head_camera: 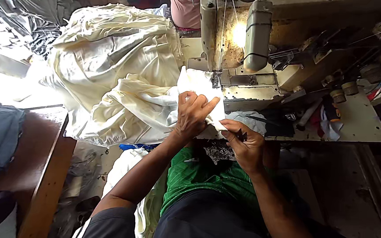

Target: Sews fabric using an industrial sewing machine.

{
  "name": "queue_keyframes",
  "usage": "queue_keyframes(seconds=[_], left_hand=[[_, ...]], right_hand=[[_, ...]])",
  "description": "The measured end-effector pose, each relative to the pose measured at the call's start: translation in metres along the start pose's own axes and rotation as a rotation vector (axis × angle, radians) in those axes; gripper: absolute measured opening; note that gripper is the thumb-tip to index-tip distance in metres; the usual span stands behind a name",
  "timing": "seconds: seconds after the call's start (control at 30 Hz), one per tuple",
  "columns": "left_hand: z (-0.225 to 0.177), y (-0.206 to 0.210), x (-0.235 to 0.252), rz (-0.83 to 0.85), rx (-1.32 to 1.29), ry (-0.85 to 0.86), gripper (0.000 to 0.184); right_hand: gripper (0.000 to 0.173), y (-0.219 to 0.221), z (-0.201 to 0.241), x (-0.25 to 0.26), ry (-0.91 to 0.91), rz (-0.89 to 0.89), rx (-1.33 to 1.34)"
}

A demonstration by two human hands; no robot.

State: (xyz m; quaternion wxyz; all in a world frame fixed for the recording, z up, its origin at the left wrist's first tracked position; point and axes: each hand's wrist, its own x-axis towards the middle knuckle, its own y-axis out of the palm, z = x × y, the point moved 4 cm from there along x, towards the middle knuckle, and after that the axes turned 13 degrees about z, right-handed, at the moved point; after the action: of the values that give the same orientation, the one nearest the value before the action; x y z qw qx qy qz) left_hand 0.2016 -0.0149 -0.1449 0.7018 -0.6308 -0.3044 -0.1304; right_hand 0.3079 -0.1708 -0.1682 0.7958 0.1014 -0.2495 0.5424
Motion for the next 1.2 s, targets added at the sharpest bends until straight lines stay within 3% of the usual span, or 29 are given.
queue_keyframes(seconds=[0.1, 0.2, 0.43, 0.77, 1.2], left_hand=[[0.008, -0.004, 0.005, -0.011, -0.011, 0.048, 0.024], [0.014, -0.015, 0.008, 0.097, 0.015, 0.081, 0.013], [0.021, -0.032, 0.005, 0.289, 0.041, 0.127, 0.007], [0.025, -0.04, 0.014, 0.417, 0.085, 0.142, 0.016], [0.079, -0.021, 0.051, 0.463, 0.042, 0.217, 0.019]], right_hand=[[0.012, -0.005, -0.002, -0.002, 0.038, -0.012, 0.018], [0.011, -0.01, -0.008, -0.005, 0.067, -0.022, 0.044], [0.012, -0.012, -0.017, -0.01, 0.102, -0.002, 0.06], [0.013, -0.012, -0.019, -0.005, 0.115, -0.033, 0.112], [0.011, -0.004, -0.035, 0.048, 0.036, -0.073, -0.002]])
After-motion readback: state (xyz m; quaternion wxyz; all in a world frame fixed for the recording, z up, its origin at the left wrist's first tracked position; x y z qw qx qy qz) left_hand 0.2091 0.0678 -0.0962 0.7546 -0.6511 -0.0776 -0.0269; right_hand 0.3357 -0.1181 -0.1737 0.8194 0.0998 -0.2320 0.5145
